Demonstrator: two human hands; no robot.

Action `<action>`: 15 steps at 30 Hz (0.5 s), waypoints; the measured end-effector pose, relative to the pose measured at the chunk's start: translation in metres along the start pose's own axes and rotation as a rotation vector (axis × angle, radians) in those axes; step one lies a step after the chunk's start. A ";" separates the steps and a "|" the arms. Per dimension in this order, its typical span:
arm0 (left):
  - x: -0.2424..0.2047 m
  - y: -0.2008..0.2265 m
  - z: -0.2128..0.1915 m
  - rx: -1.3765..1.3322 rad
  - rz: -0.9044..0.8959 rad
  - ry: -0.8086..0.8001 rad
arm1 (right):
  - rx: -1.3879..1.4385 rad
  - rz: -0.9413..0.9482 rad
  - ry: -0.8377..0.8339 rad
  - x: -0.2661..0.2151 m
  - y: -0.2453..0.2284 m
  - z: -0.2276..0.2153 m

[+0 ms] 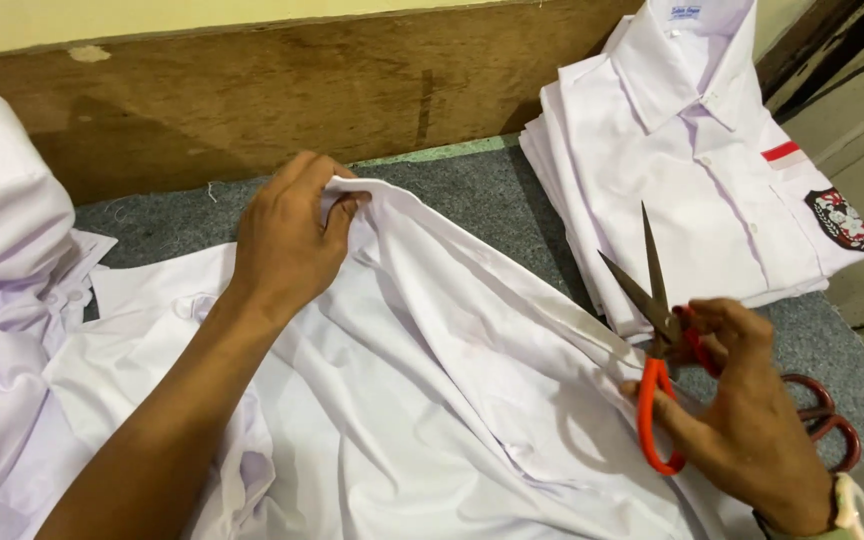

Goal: Trimming loose threads and excess fabric from white shirts using scissors.

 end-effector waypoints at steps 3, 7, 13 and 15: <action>-0.004 0.004 -0.002 0.035 0.092 0.154 | 0.095 0.179 0.048 -0.017 0.013 0.012; -0.036 0.048 -0.017 0.086 0.235 0.260 | 0.051 0.359 0.010 -0.016 0.006 0.015; -0.156 0.094 0.026 0.102 0.619 -0.542 | 0.007 0.288 0.009 -0.020 0.009 0.017; -0.187 0.089 0.039 0.208 0.668 -0.606 | 0.050 0.316 0.040 -0.020 0.008 0.018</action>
Point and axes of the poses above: each hand's wrist, its own x-axis towards the middle knuckle, its own z-axis out of the palm, y = z × x, the point moved 4 cm from there along x, towards the middle knuckle, and after that the axes turned 15 degrees about -z, right-handed, at the moved point
